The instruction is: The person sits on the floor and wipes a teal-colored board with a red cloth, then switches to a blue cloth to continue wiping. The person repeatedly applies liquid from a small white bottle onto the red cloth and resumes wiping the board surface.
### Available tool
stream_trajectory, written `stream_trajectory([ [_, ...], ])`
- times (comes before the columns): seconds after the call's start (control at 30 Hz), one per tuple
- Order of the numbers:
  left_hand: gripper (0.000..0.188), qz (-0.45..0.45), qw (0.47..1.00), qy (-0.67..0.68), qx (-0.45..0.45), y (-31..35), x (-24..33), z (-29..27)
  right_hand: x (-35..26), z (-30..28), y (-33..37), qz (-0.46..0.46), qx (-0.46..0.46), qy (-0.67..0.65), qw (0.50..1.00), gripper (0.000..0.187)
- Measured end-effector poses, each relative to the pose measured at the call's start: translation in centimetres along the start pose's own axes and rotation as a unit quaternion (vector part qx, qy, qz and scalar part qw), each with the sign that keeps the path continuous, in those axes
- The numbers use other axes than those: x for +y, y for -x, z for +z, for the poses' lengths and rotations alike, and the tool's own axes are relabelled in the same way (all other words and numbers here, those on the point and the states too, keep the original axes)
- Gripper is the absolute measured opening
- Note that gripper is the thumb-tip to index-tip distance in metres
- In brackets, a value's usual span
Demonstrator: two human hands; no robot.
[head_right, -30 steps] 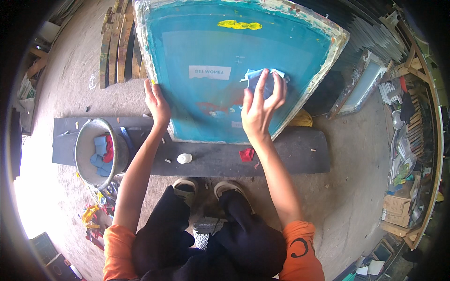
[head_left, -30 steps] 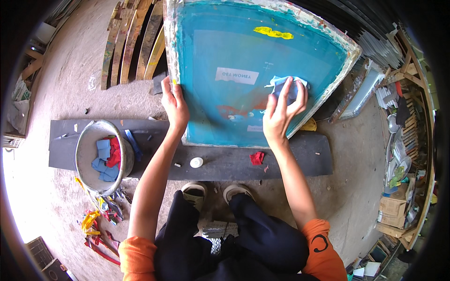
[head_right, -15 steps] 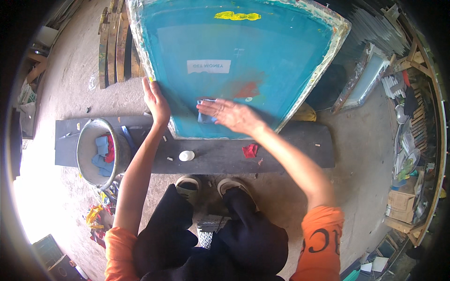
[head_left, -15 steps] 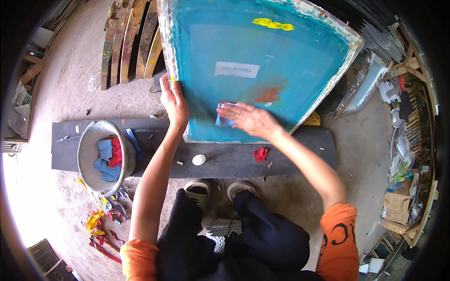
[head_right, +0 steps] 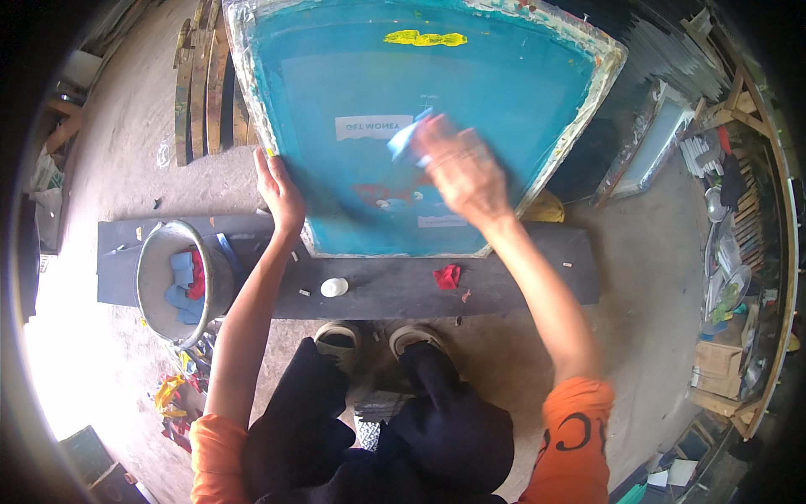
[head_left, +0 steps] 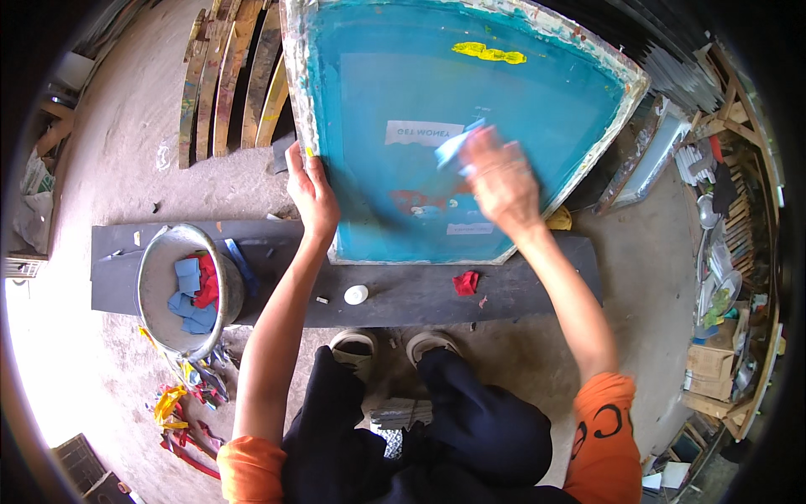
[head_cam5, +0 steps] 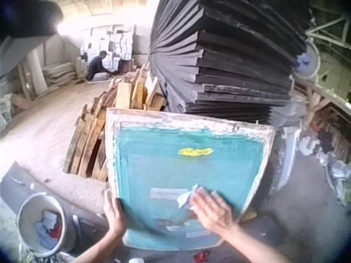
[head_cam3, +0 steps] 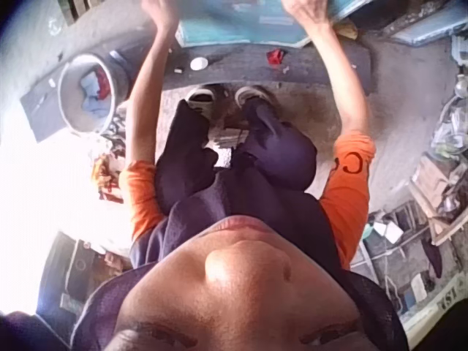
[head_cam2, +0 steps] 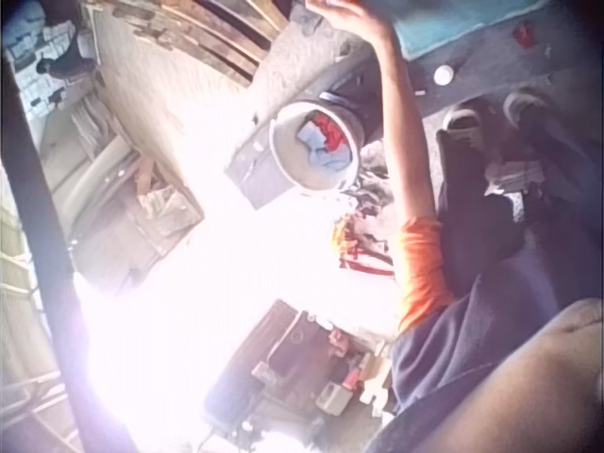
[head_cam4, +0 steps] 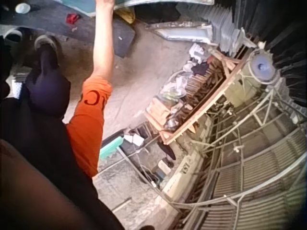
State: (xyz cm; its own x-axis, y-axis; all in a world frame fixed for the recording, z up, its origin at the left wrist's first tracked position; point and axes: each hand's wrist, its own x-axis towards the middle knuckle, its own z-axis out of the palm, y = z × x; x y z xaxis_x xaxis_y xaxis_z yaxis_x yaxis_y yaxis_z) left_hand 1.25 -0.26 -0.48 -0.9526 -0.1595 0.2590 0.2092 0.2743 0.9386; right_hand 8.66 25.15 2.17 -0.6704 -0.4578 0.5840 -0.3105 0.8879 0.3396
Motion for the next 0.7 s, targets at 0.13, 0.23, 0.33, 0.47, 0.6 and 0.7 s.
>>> stream_trajectory([
  [0.13, 0.055, -0.013, 1.0, -0.01, -0.006, 0.0, 0.4, 0.3, -2.0, -0.1, -1.1, 0.231, 0.086, -0.058, 0.967, 0.056],
  [0.23, 0.054, 0.02, 1.0, -0.005, 0.014, 0.0, 0.0, 0.8, -6.3, 2.6, 2.5, 0.099, -0.011, -0.118, 0.988, 0.056],
  [0.33, 0.037, 0.082, 0.996, 0.009, 0.041, -0.2, -0.9, 0.7, -4.8, 2.3, 3.8, -0.042, -0.091, -0.017, 0.995, 0.054],
  [0.47, 0.029, 0.098, 0.994, 0.01, 0.051, -0.2, -1.0, 0.8, -0.8, 0.1, 1.8, 0.155, 0.002, 0.051, 0.987, 0.064],
  [0.6, 0.047, 0.075, 0.996, 0.001, 0.043, -0.2, -1.2, 1.0, -5.2, 1.4, -0.1, 0.28, 0.043, -0.054, 0.957, 0.067],
  [0.7, 0.048, 0.034, 0.999, -0.01, 0.025, 0.0, -0.8, 1.0, -10.2, 3.0, 5.1, 0.191, -0.112, -0.137, 0.965, 0.068],
])
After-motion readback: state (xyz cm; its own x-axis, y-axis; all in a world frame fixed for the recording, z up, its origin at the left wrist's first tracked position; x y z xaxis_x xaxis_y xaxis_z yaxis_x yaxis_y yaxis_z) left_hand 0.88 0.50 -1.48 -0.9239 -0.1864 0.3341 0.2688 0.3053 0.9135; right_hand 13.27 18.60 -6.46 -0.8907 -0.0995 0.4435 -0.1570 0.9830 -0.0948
